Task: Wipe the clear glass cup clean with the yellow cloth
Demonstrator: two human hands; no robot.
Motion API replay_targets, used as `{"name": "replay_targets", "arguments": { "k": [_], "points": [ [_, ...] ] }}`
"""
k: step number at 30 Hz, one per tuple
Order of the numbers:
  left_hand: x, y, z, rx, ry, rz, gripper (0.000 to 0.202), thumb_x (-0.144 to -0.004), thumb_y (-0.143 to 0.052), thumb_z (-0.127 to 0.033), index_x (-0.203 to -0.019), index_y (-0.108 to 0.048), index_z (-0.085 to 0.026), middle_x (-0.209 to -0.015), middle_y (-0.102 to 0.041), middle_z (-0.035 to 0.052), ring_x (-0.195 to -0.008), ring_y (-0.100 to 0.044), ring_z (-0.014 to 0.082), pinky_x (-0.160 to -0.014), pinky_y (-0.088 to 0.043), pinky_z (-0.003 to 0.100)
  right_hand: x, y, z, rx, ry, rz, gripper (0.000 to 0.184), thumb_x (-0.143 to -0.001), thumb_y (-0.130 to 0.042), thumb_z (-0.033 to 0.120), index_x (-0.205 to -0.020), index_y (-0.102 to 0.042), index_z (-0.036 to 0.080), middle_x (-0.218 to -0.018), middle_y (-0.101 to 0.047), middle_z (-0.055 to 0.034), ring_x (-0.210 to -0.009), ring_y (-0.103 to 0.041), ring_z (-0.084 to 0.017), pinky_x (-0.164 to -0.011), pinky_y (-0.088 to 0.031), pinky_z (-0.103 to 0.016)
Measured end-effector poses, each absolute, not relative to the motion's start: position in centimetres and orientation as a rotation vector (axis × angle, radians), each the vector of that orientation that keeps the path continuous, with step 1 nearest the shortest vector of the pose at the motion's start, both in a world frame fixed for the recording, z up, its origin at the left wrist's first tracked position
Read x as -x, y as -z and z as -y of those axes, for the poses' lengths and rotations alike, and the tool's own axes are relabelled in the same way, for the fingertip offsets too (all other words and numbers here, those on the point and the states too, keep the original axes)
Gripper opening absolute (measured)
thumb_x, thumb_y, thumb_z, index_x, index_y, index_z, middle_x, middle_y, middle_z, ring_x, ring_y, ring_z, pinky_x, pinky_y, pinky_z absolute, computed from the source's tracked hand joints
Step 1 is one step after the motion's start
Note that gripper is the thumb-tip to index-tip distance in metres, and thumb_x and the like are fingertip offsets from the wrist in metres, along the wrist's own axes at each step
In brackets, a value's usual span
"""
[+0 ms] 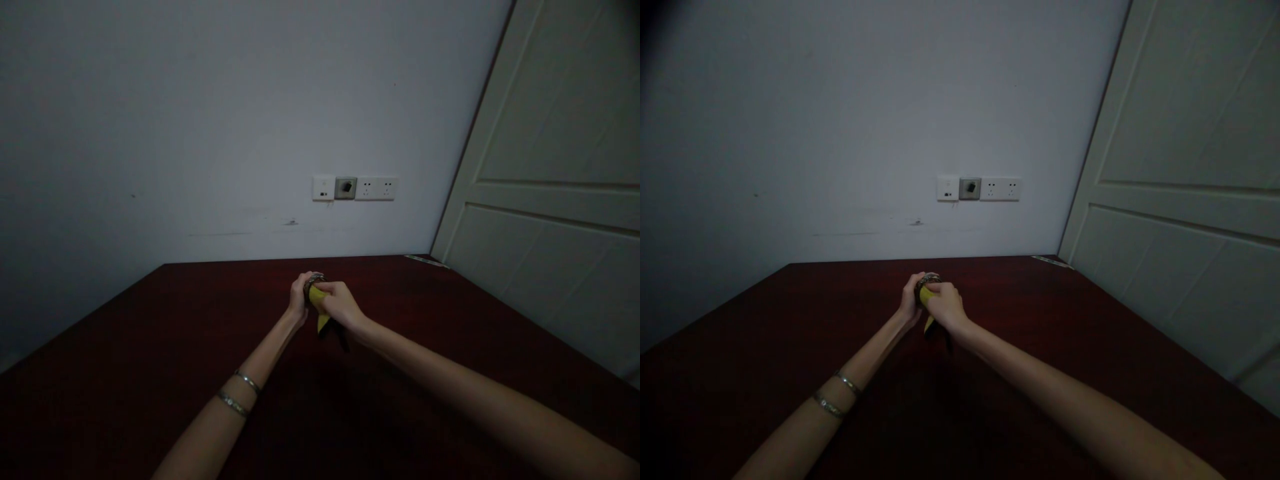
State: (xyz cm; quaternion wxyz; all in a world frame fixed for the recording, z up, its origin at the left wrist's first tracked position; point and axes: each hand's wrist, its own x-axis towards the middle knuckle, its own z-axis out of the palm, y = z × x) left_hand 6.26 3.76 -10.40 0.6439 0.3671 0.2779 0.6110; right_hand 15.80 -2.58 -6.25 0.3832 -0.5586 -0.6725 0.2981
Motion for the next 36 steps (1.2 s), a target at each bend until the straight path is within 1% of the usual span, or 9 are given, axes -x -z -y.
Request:
{"name": "replay_targets", "arguments": {
  "k": [4, 12, 18, 21, 23, 25, 27, 31, 36],
  "points": [
    [-6.8, 10.3, -3.4, -0.803, -1.389, -0.621, 0.024, -0.071, -0.056, -0.036, -0.072, -0.063, -0.013, -0.066, -0.066, 0.0024, -0.062, -0.06, 0.0138, -0.064, -0.046, 0.024, -15.9, 6.2, 2.6, 1.295, -1.059, 1.406, 0.034, -0.057, -0.042, 0.011, -0.082, -0.065, 0.011, -0.055, -0.055, 0.0007, -0.047, -0.05, -0.012, -0.044, -0.039, -0.021],
    [-6.7, 9.1, -3.5, -0.799, -1.357, -0.647, 0.029, -0.073, -0.056, -0.043, -0.071, -0.061, -0.014, -0.064, -0.065, 0.0008, -0.056, -0.058, 0.0122, -0.06, -0.046, 0.023, -16.6, 5.3, 3.1, 1.132, -1.309, 1.136, 0.04, -0.056, -0.042, 0.014, -0.09, -0.062, 0.007, -0.061, -0.062, -0.0054, -0.049, -0.054, -0.014, -0.046, -0.046, -0.023],
    [-5.1, 8.2, -3.9, -0.831, -1.099, -0.779, 0.032, -0.077, -0.049, -0.045, -0.076, -0.062, -0.015, -0.061, -0.066, 0.0042, -0.048, -0.059, 0.0174, -0.05, -0.048, 0.029, -19.6, 4.7, 4.6, 1.054, -1.245, 1.246, 0.063, -0.054, -0.044, 0.009, -0.115, -0.061, 0.009, -0.089, -0.073, -0.0086, -0.061, -0.063, -0.015, -0.051, -0.05, -0.022],
    [-4.2, 7.8, -4.1, -0.864, -0.888, -0.824, 0.037, -0.078, -0.047, -0.046, -0.082, -0.064, -0.013, -0.068, -0.07, 0.0127, -0.052, -0.065, 0.0255, -0.044, -0.049, 0.035, -21.9, 4.8, 4.4, 1.062, -0.666, 1.565, 0.064, -0.062, -0.046, 0.008, -0.125, -0.057, 0.013, -0.115, -0.068, -0.011, -0.089, -0.068, -0.023, -0.075, -0.057, -0.035],
    [-3.8, 7.9, -4.3, -0.892, -0.699, -0.826, 0.044, -0.078, -0.046, -0.048, -0.085, -0.065, -0.009, -0.074, -0.07, 0.0203, -0.054, -0.066, 0.0297, -0.041, -0.048, 0.036, -23.1, 5.0, 4.1, 0.913, -0.141, 1.887, 0.06, -0.07, -0.046, 0.005, -0.13, -0.051, 0.011, -0.129, -0.059, -0.0145, -0.115, -0.059, -0.025, -0.096, -0.05, -0.044],
    [-3.7, 8.2, -4.5, -0.918, -0.485, -0.763, 0.05, -0.079, -0.044, -0.053, -0.088, -0.064, -0.008, -0.076, -0.071, 0.0224, -0.055, -0.067, 0.0294, -0.041, -0.048, 0.035, -23.8, 5.0, 3.8, 0.687, 0.276, 2.226, 0.054, -0.079, -0.043, 0.001, -0.133, -0.047, 0.008, -0.135, -0.053, -0.018, -0.129, -0.046, -0.025, -0.105, -0.042, -0.047],
    [-3.8, 8.7, -4.8, -0.915, -0.37, -0.695, 0.053, -0.079, -0.042, -0.057, -0.089, -0.064, -0.009, -0.074, -0.07, 0.0215, -0.055, -0.067, 0.0297, -0.041, -0.049, 0.035, -23.9, 5.0, 3.5, 0.461, 0.569, 2.515, 0.047, -0.085, -0.043, 0.002, -0.133, -0.046, 0.005, -0.134, -0.053, -0.0205, -0.133, -0.041, -0.024, -0.108, -0.04, -0.046],
    [-4.3, 9.2, -4.8, -0.903, -0.279, -0.672, 0.051, -0.08, -0.039, -0.06, -0.087, -0.063, -0.015, -0.064, -0.07, 0.0153, -0.054, -0.067, 0.0321, -0.04, -0.049, 0.039, -23.4, 4.5, 2.9, 0.217, 0.844, 2.755, 0.04, -0.091, -0.043, 0.009, -0.13, -0.046, 0.001, -0.131, -0.055, -0.0215, -0.13, -0.045, -0.021, -0.109, -0.04, -0.04],
    [-4.5, 8.9, -4.0, -0.967, -0.157, -0.654, 0.053, -0.083, -0.034, -0.054, -0.084, -0.064, -0.01, -0.074, -0.07, 0.0217, -0.054, -0.067, 0.0304, -0.037, -0.047, 0.036, -23.0, 3.1, 2.0, -0.075, 0.944, 2.837, 0.035, -0.094, -0.041, 0.016, -0.123, -0.054, 0.0, -0.128, -0.058, -0.0209, -0.123, -0.053, -0.021, -0.105, -0.044, -0.036]
  ]
}}
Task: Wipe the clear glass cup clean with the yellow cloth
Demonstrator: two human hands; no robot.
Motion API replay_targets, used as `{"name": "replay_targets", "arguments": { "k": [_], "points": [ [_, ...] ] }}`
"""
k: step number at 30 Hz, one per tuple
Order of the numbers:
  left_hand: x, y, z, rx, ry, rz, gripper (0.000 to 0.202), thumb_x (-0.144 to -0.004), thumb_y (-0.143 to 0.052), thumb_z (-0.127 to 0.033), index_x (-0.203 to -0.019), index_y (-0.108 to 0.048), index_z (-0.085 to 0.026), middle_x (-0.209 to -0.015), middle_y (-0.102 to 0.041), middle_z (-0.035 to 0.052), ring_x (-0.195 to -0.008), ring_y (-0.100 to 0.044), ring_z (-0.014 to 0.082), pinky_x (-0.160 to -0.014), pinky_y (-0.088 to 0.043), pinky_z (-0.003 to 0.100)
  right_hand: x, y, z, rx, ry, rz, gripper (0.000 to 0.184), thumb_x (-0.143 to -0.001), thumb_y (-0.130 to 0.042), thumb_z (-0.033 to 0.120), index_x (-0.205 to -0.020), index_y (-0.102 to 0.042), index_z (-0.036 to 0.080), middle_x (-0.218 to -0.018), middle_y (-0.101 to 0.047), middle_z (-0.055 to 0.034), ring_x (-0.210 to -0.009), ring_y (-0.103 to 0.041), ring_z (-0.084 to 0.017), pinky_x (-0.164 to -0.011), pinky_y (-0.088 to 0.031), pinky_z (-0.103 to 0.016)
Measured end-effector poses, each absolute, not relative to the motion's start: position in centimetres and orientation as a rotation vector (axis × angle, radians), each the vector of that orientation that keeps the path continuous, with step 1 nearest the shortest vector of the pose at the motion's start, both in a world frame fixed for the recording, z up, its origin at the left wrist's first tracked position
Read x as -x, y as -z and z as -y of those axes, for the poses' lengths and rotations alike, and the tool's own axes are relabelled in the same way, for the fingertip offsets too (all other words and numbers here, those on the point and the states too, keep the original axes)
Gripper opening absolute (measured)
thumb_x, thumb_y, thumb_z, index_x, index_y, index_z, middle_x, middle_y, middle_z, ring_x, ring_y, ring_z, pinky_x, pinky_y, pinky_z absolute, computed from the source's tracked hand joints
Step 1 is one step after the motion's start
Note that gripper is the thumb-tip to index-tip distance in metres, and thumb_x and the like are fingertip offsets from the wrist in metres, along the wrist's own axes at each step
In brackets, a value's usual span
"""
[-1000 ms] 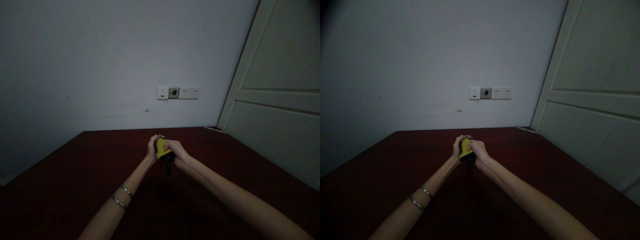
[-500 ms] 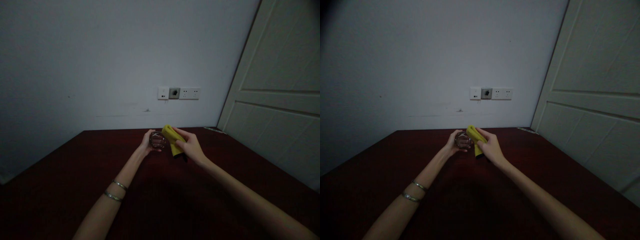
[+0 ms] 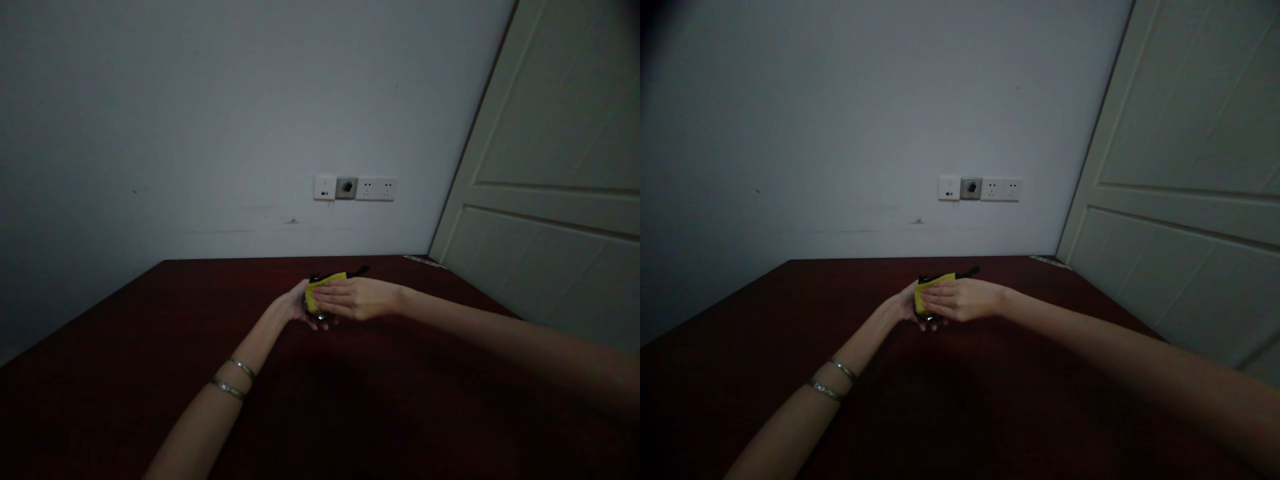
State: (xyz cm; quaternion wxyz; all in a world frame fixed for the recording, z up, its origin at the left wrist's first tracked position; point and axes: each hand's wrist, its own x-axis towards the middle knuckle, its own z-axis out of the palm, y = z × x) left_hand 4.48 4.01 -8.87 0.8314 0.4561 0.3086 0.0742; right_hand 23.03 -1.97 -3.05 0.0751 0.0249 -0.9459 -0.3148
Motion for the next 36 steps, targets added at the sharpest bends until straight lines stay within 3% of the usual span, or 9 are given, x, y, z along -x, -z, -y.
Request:
{"name": "replay_targets", "arguments": {
  "k": [5, 9, 14, 22, 26, 31, 36],
  "points": [
    [-4.5, 8.9, -3.7, -1.013, -0.116, -0.674, 0.047, -0.079, -0.041, -0.05, -0.077, -0.064, -0.01, -0.073, -0.069, 0.0241, -0.052, -0.066, 0.0305, -0.034, -0.046, 0.035, -22.5, 2.5, 2.0, -0.187, 0.944, 2.935, 0.033, -0.094, -0.044, 0.017, -0.121, -0.056, 0.002, -0.123, -0.062, -0.0184, -0.123, -0.053, -0.021, -0.104, -0.043, -0.035],
    [-4.5, 8.8, -3.7, -1.022, -0.194, -0.755, 0.043, -0.079, -0.042, -0.048, -0.076, -0.064, -0.011, -0.069, -0.069, 0.0229, -0.049, -0.065, 0.031, -0.031, -0.044, 0.035, -22.2, 3.5, 2.1, -0.001, 0.982, 2.938, 0.03, -0.093, -0.045, 0.015, -0.118, -0.057, 0.003, -0.118, -0.065, -0.0178, -0.115, -0.059, -0.021, -0.101, -0.045, -0.036],
    [-4.7, 8.2, -3.6, -1.045, -0.42, -0.881, 0.036, -0.079, -0.044, -0.044, -0.072, -0.063, -0.013, -0.055, -0.066, 0.0151, -0.046, -0.063, 0.0279, -0.034, -0.046, 0.035, -21.4, 5.3, 2.6, 0.45, 0.995, 2.902, 0.031, -0.092, -0.042, 0.008, -0.119, -0.056, 0.003, -0.114, -0.067, -0.017, -0.108, -0.062, -0.021, -0.099, -0.045, -0.036],
    [-5.1, 7.7, -4.0, -1.035, -0.804, -0.901, 0.03, -0.077, -0.052, -0.04, -0.059, -0.058, -0.017, -0.046, -0.058, 0.0037, -0.039, -0.052, 0.0158, -0.037, -0.039, 0.025, -18.4, 5.6, 4.5, 1.061, 0.659, 2.783, 0.032, -0.083, -0.044, 0.001, -0.111, -0.058, -0.005, -0.111, -0.064, -0.0276, -0.105, -0.061, -0.031, -0.091, -0.048, -0.043],
    [-5.6, 7.4, -3.9, -1.002, -1.019, -0.857, 0.024, -0.075, -0.053, -0.032, -0.057, -0.057, -0.016, -0.049, -0.058, 0.001, -0.042, -0.05, 0.0115, -0.044, -0.038, 0.022, -17.6, 4.4, 5.1, 1.236, 0.401, 2.678, 0.027, -0.072, -0.054, 0.005, -0.098, -0.063, 0.004, -0.099, -0.068, -0.021, -0.093, -0.064, -0.029, -0.08, -0.049, -0.037],
    [-6.4, 7.2, -3.2, -0.941, -1.205, -0.818, 0.022, -0.072, -0.052, -0.028, -0.054, -0.055, -0.016, -0.048, -0.056, -0.0011, -0.043, -0.047, 0.0104, -0.047, -0.035, 0.023, -17.3, 2.7, 4.9, 1.436, -0.01, 2.433, 0.021, -0.067, -0.05, 0.007, -0.08, -0.064, 0.013, -0.08, -0.068, -0.0114, -0.072, -0.063, -0.022, -0.063, -0.043, -0.029],
    [-6.9, 7.3, -2.7, -0.866, -1.321, -0.776, 0.02, -0.069, -0.051, -0.027, -0.052, -0.053, -0.016, -0.048, -0.055, -0.0016, -0.043, -0.045, 0.01, -0.046, -0.033, 0.024, -17.6, 2.2, 3.8, 1.486, -0.538, 2.095, 0.013, -0.062, -0.05, 0.011, -0.064, -0.062, 0.016, -0.057, -0.055, 0.0006, -0.054, -0.05, -0.011, -0.052, -0.032, -0.023]
  ]
}}
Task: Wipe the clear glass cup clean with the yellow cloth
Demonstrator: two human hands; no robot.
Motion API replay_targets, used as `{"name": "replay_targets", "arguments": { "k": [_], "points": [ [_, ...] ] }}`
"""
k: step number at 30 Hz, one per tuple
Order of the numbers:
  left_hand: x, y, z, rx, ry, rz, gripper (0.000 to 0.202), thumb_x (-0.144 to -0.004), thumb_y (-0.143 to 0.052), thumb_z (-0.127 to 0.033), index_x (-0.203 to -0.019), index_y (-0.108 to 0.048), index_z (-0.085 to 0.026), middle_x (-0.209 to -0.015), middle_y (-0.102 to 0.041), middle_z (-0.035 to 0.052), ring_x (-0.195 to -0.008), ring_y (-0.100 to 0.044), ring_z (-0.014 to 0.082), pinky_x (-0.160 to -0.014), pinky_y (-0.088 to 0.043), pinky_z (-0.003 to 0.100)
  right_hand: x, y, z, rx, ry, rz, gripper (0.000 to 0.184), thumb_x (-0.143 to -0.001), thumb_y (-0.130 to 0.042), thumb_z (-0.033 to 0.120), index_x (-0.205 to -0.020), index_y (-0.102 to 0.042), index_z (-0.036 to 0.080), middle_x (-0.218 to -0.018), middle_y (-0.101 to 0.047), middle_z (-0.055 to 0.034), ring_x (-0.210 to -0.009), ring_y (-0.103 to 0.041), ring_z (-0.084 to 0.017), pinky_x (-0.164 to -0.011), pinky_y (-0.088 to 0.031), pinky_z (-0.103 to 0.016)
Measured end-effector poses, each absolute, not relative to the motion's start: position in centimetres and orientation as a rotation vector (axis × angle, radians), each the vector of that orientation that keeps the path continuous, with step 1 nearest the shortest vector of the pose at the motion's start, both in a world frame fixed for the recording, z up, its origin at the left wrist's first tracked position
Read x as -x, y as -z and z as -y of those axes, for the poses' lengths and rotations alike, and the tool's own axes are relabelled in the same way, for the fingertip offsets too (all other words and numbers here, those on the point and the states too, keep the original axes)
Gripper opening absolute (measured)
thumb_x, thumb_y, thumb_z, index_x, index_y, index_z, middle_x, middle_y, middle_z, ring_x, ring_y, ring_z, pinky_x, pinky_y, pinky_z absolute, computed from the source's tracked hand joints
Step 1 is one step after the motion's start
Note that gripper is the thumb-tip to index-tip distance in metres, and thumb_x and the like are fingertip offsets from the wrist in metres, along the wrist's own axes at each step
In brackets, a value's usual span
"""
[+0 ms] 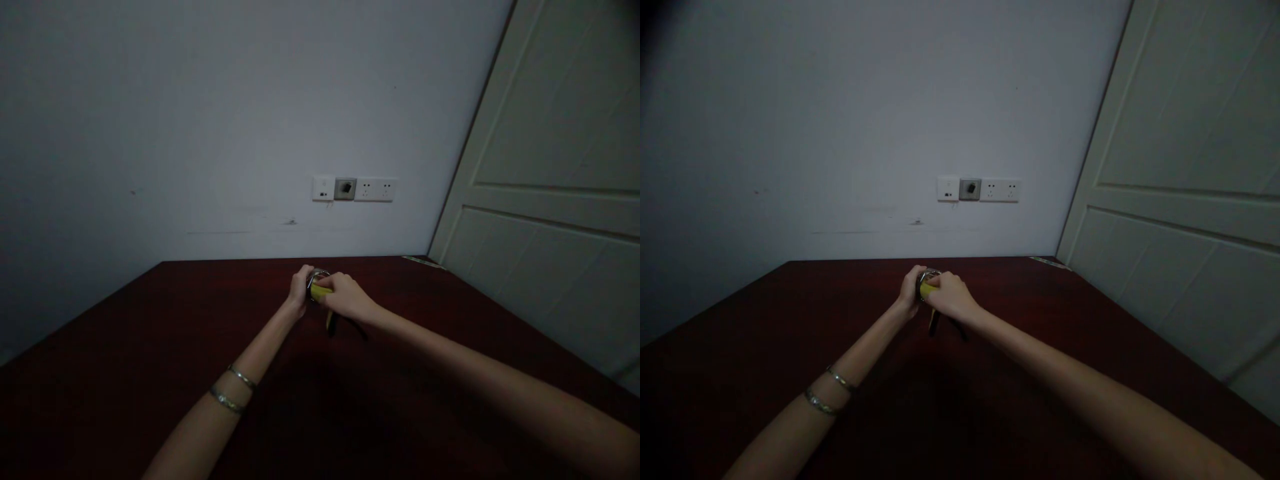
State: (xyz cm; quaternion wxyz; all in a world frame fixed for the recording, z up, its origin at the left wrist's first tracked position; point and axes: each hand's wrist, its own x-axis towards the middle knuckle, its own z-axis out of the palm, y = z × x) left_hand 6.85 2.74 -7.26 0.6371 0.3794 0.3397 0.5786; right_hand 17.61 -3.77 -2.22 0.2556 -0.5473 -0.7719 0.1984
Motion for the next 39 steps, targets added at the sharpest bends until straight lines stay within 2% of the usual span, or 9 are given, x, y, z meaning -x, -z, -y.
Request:
{"name": "replay_targets", "arguments": {
  "k": [4, 11, 16, 21, 24, 26, 30, 35, 39],
  "points": [
    [-7.2, 7.4, -2.8, -0.815, -1.365, -0.744, 0.021, -0.069, -0.051, -0.03, -0.055, -0.055, -0.015, -0.05, -0.057, -0.0004, -0.045, -0.048, 0.0105, -0.048, -0.035, 0.023, -17.9, 2.6, 3.4, 1.386, -0.956, 1.775, 0.016, -0.057, -0.046, 0.015, -0.065, -0.06, 0.015, -0.049, -0.046, 0.0036, -0.044, -0.039, -0.009, -0.045, -0.03, -0.022],
    [-7.1, 7.7, -3.3, -0.774, -1.304, -0.782, 0.024, -0.074, -0.048, -0.035, -0.063, -0.056, -0.015, -0.05, -0.057, -0.0008, -0.042, -0.05, 0.011, -0.045, -0.038, 0.021, -19.1, 2.6, 4.0, 1.139, -1.376, 1.373, 0.028, -0.055, -0.046, 0.021, -0.075, -0.062, 0.01, -0.059, -0.057, -0.0041, -0.054, -0.053, -0.014, -0.057, -0.047, -0.026],
    [-5.1, 6.8, -3.6, -0.8, -1.048, -0.829, 0.034, -0.08, -0.038, -0.039, -0.083, -0.061, -0.014, -0.057, -0.065, 0.0054, -0.047, -0.061, 0.0216, -0.043, -0.046, 0.03, -21.7, 1.5, 3.5, 1.004, -1.371, 1.267, 0.04, -0.056, -0.05, 0.021, -0.091, -0.065, 0.007, -0.072, -0.066, -0.0089, -0.06, -0.059, -0.016, -0.058, -0.049, -0.026],
    [-3.8, 6.5, -3.9, -0.804, -0.78, -0.825, 0.054, -0.085, -0.028, -0.046, -0.094, -0.061, -0.005, -0.074, -0.069, 0.0216, -0.055, -0.066, 0.0292, -0.045, -0.049, 0.037, -23.5, 1.9, 1.5, 1.017, -0.933, 1.202, 0.06, -0.059, -0.051, 0.019, -0.118, -0.059, 0.012, -0.089, -0.071, -0.0067, -0.065, -0.062, -0.016, -0.056, -0.048, -0.025],
    [-3.5, 6.9, -4.1, -0.798, -0.688, -0.778, 0.059, -0.086, -0.025, -0.051, -0.099, -0.06, -0.004, -0.08, -0.069, 0.0239, -0.057, -0.067, 0.0293, -0.045, -0.048, 0.035, -23.8, 3.4, 0.5, 1.044, -0.634, 1.327, 0.056, -0.062, -0.05, 0.016, -0.116, -0.062, 0.009, -0.107, -0.07, -0.0113, -0.092, -0.066, -0.023, -0.079, -0.052, -0.035],
    [-3.2, 7.4, -4.4, -0.8, -0.607, -0.698, 0.059, -0.084, -0.03, -0.054, -0.1, -0.06, -0.006, -0.082, -0.07, 0.0231, -0.059, -0.067, 0.0286, -0.045, -0.048, 0.033, -24.0, 4.3, 0.3, 0.949, -0.375, 1.555, 0.052, -0.068, -0.049, 0.011, -0.118, -0.061, 0.012, -0.121, -0.065, -0.0118, -0.11, -0.061, -0.024, -0.096, -0.046, -0.041],
    [-2.6, 8.3, -5.3, -0.855, -0.369, -0.57, 0.069, -0.079, -0.035, -0.065, -0.101, -0.06, -0.005, -0.082, -0.07, 0.0235, -0.061, -0.068, 0.0289, -0.043, -0.048, 0.032, -24.6, 5.1, 1.0, 0.597, 0.316, 2.187, 0.05, -0.083, -0.044, 0.004, -0.131, -0.05, 0.018, -0.134, -0.056, -0.0114, -0.131, -0.044, -0.021, -0.107, -0.038, -0.047],
    [-3.1, 9.0, -5.6, -0.926, -0.161, -0.568, 0.087, -0.074, -0.023, -0.08, -0.098, -0.062, -0.006, -0.08, -0.07, 0.0241, -0.057, -0.067, 0.0312, -0.036, -0.047, 0.035, -24.0, 4.3, 2.5, 0.229, 0.879, 2.626, 0.037, -0.091, -0.045, 0.011, -0.127, -0.052, 0.01, -0.131, -0.058, -0.0138, -0.131, -0.044, -0.023, -0.107, -0.041, -0.045],
    [-4.1, 9.6, -5.3, -0.957, -0.074, -0.626, 0.086, -0.073, -0.018, -0.082, -0.087, -0.064, -0.01, -0.073, -0.071, 0.0211, -0.052, -0.065, 0.0302, -0.032, -0.045, 0.036, -23.1, 3.8, 2.8, 0.005, 1.03, 2.777, 0.033, -0.092, -0.045, 0.014, -0.122, -0.056, 0.006, -0.127, -0.06, -0.0175, -0.123, -0.053, -0.023, -0.105, -0.043, -0.041]
  ]
}}
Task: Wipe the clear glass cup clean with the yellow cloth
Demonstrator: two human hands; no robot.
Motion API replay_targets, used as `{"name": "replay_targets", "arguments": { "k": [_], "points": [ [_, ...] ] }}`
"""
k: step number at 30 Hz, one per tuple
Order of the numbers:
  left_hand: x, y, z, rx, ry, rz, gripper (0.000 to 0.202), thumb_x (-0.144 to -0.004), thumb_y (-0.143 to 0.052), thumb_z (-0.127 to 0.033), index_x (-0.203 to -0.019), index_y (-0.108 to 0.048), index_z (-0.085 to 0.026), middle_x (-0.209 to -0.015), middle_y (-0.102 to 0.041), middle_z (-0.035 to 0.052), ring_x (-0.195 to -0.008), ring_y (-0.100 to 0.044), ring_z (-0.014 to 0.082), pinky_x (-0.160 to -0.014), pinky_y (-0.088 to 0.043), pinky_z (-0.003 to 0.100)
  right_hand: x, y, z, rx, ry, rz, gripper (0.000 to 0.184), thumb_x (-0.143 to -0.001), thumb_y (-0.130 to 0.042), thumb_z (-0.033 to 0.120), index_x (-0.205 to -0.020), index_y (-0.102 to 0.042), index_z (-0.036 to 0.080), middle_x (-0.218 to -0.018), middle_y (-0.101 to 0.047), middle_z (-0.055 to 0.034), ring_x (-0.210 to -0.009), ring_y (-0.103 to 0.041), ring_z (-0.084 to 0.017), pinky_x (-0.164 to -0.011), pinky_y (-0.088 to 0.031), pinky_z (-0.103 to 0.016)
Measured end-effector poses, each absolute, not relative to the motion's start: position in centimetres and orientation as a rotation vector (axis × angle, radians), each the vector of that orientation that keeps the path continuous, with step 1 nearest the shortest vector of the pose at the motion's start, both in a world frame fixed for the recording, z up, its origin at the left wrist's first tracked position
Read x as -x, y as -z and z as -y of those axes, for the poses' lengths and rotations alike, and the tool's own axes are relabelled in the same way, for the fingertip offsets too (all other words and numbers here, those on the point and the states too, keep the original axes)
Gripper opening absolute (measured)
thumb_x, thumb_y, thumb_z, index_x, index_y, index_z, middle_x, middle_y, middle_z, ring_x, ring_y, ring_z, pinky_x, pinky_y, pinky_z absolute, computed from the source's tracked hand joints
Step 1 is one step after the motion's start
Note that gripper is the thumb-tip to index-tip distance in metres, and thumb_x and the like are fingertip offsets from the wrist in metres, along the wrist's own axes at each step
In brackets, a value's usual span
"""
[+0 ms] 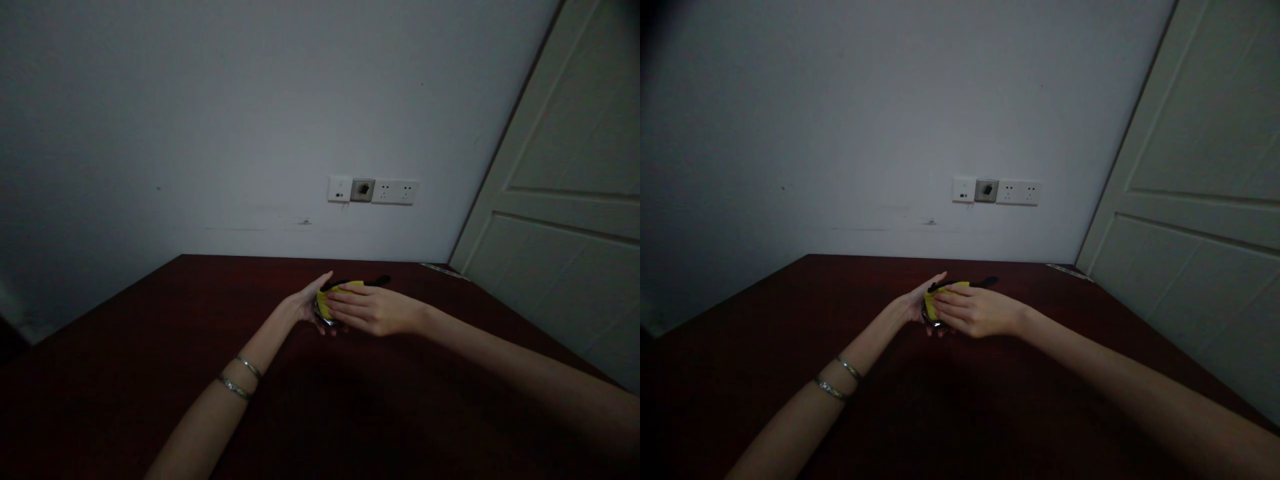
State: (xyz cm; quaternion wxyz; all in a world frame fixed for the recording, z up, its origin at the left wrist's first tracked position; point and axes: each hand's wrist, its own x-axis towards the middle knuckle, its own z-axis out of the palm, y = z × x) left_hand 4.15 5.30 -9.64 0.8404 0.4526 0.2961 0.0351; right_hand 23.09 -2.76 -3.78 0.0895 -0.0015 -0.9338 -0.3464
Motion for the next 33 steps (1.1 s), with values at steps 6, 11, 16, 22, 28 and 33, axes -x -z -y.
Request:
{"name": "replay_targets", "arguments": {
  "k": [6, 11, 16, 22, 28, 33],
  "points": [
    [-4.7, 9.4, -3.9, -1.018, -0.018, -0.709, 0.08, -0.078, -0.019, -0.076, -0.082, -0.066, -0.011, -0.073, -0.07, 0.0217, -0.049, -0.063, 0.0289, -0.031, -0.045, 0.036, -22.7, 3.8, 2.0, -0.12, 0.81, 2.939, 0.033, -0.092, -0.045, 0.013, -0.122, -0.057, 0.008, -0.119, -0.065, -0.016, -0.119, -0.057, -0.02, -0.104, -0.042, -0.038],
    [-4.4, 8.1, -2.9, -1.056, -0.201, -0.812, 0.058, -0.086, -0.028, -0.056, -0.08, -0.064, -0.011, -0.067, -0.068, 0.0207, -0.046, -0.062, 0.0274, -0.027, -0.041, 0.032, -22.3, 4.3, 2.1, 0.115, 0.873, 2.907, 0.032, -0.092, -0.043, 0.01, -0.119, -0.058, 0.005, -0.119, -0.065, -0.0175, -0.114, -0.06, -0.023, -0.103, -0.043, -0.042],
    [-4.5, 6.8, -2.5, -1.086, -0.384, -0.937, 0.045, -0.084, -0.034, -0.044, -0.075, -0.063, -0.011, -0.057, -0.066, 0.0169, -0.044, -0.061, 0.0259, -0.031, -0.045, 0.033, -21.7, 5.9, 3.1, 0.455, 1.07, 2.785, 0.034, -0.088, -0.045, 0.006, -0.12, -0.058, 0.003, -0.118, -0.065, -0.0187, -0.111, -0.062, -0.025, -0.1, -0.045, -0.041],
    [-4.6, 5.6, -2.7, -1.124, -0.608, -1.011, 0.032, -0.079, -0.047, -0.04, -0.066, -0.06, -0.014, -0.051, -0.062, 0.0086, -0.042, -0.056, 0.0202, -0.036, -0.047, 0.032, -19.9, 6.4, 4.7, 0.857, 1.078, 2.684, 0.04, -0.085, -0.039, 0.003, -0.122, -0.056, 0.002, -0.121, -0.062, -0.0228, -0.11, -0.06, -0.031, -0.095, -0.047, -0.047],
    [-5.2, 5.4, -3.3, -1.106, -0.887, -0.994, 0.031, -0.077, -0.05, -0.039, -0.059, -0.058, -0.016, -0.045, -0.056, 0.0031, -0.037, -0.048, 0.0145, -0.037, -0.037, 0.024, -17.8, 3.8, 5.6, 1.266, 0.339, 2.63, 0.034, -0.073, -0.052, 0.005, -0.105, -0.063, 0.001, -0.107, -0.065, -0.0282, -0.098, -0.063, -0.036, -0.079, -0.05, -0.045],
    [-5.9, 5.6, -3.1, -1.078, -1.185, -0.928, 0.024, -0.073, -0.055, -0.03, -0.055, -0.059, -0.015, -0.049, -0.057, 0.0002, -0.042, -0.048, 0.0103, -0.044, -0.034, 0.022, -17.4, 2.0, 5.3, 1.413, 0.078, 2.411, 0.02, -0.067, -0.053, 0.01, -0.081, -0.067, 0.013, -0.077, -0.069, -0.0163, -0.071, -0.065, -0.028, -0.067, -0.045, -0.039]
  ]
}}
